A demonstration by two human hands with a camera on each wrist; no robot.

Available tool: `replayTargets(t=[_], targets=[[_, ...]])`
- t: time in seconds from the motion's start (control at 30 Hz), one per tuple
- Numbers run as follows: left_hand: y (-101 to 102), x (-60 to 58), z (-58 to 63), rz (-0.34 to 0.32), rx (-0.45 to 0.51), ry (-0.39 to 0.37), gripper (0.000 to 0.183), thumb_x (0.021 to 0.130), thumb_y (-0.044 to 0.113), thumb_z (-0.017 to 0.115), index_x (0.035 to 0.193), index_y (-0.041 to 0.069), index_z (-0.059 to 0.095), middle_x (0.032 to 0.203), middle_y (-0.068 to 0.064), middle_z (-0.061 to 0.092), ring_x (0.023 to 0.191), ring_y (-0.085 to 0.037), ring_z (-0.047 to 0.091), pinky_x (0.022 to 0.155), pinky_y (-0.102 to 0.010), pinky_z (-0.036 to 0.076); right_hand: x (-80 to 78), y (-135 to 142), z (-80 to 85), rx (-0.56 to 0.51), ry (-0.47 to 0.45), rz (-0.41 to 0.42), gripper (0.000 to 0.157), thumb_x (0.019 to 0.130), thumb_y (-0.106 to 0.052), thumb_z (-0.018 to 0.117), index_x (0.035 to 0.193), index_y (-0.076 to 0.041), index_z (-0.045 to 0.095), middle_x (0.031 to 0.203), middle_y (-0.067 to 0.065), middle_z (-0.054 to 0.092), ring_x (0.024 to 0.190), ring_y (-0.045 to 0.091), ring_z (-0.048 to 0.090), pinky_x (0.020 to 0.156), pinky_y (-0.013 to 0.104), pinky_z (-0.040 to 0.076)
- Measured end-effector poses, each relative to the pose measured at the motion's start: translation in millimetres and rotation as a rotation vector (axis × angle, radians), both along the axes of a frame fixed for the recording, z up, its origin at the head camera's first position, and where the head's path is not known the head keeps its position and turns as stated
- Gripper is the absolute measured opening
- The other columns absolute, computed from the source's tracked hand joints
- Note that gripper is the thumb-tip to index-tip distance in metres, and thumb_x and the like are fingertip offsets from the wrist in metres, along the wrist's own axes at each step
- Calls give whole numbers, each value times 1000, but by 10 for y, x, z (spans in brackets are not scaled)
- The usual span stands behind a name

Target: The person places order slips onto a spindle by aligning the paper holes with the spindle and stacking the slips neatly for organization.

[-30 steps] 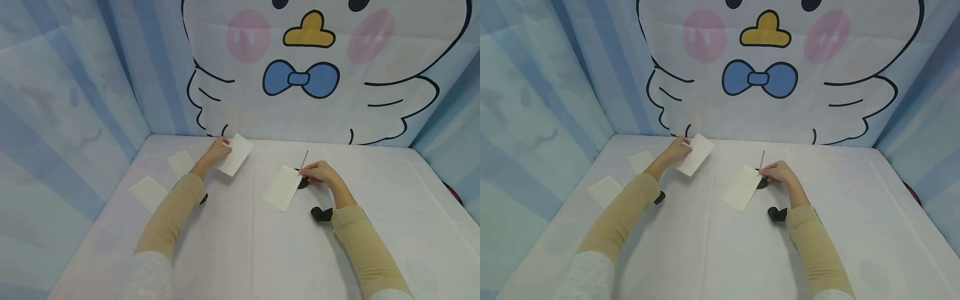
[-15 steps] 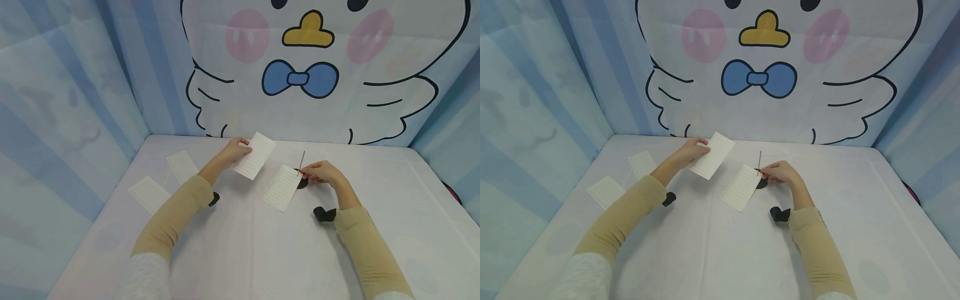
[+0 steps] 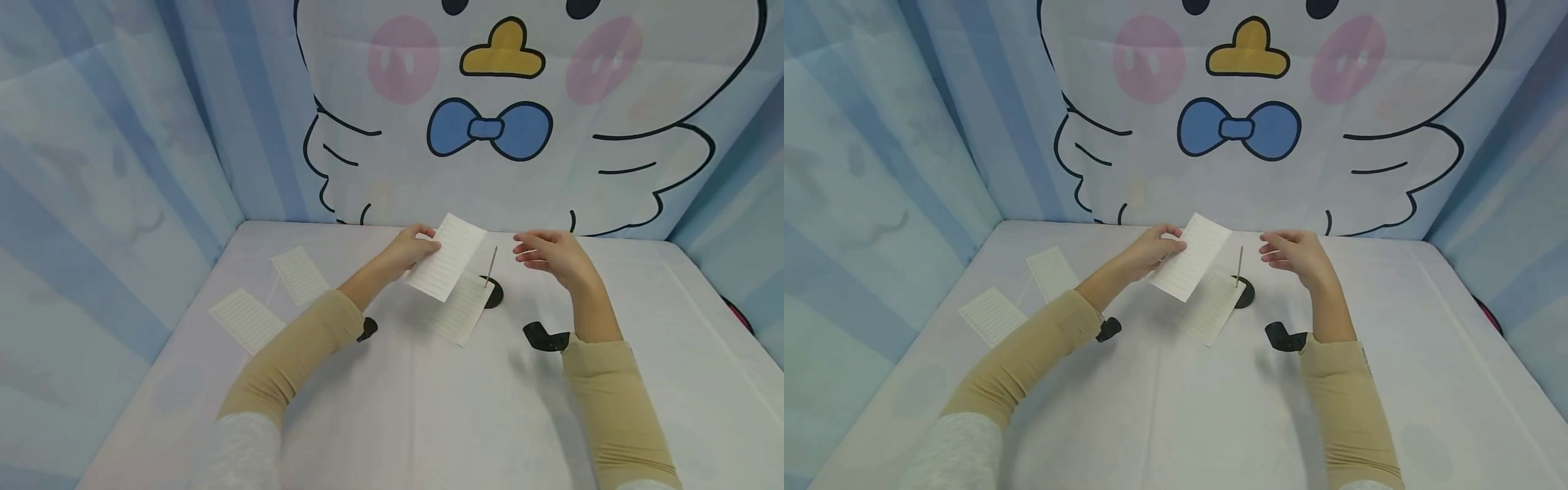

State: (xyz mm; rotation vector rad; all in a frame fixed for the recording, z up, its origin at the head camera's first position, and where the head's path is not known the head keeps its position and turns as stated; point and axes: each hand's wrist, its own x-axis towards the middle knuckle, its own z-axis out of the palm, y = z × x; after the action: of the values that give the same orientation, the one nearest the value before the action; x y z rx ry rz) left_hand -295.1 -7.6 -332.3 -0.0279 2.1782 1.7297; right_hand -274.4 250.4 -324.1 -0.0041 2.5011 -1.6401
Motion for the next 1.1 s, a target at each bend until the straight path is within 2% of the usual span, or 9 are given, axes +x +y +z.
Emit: replayTargets(t=[0.07, 0.2, 0.43, 0.6, 0.83, 1.1], targets=[[37, 27, 20, -11, 19, -1, 27, 91, 13, 56, 116, 9, 47, 100, -7, 52, 80, -16, 53, 62, -23, 44, 31, -36, 66, -58, 9, -4, 55, 90, -37, 55, 125, 6, 47, 84, -5, 63, 77, 7, 63, 70, 18, 51], [101, 76, 50, -36, 43, 8, 25, 91, 12, 56, 114, 9, 47, 98, -6, 52, 79, -15, 53, 61, -24, 44, 74, -105, 150, -97, 8, 15, 57, 88, -38, 59, 122, 6, 49, 82, -5, 64, 76, 9, 63, 69, 19, 51], [184, 131, 62, -62, 60, 22, 21, 90, 12, 56, 110, 10, 48, 96, -7, 54, 79, -16, 55, 64, -26, 45, 118, -182, 215, -60, -26, 65, 56, 89, -36, 58, 124, 6, 47, 81, -7, 64, 74, 8, 61, 66, 18, 50], [205, 154, 41, -60, 55, 21, 20, 91, 12, 57, 109, 10, 49, 98, -6, 54, 83, -16, 54, 68, -29, 44, 121, -204, 207, -29, -43, 83, 53, 88, -36, 60, 120, 5, 50, 78, -8, 63, 71, 7, 59, 64, 20, 49], [187, 171, 21, -70, 44, 5, 21, 91, 14, 57, 110, 10, 50, 100, -5, 55, 86, -16, 54, 69, -28, 44, 106, -207, 182, -39, -50, 77, 40, 86, -31, 64, 108, 1, 56, 74, -9, 63, 66, 8, 59, 60, 20, 48], [81, 141, -99, -110, 49, -60, 25, 90, 20, 59, 111, 7, 56, 100, -4, 57, 82, -16, 55, 66, -25, 47, 62, -191, 144, -97, -93, 42, 29, 85, -29, 65, 101, -6, 59, 71, -10, 64, 63, 6, 58, 59, 19, 46]])
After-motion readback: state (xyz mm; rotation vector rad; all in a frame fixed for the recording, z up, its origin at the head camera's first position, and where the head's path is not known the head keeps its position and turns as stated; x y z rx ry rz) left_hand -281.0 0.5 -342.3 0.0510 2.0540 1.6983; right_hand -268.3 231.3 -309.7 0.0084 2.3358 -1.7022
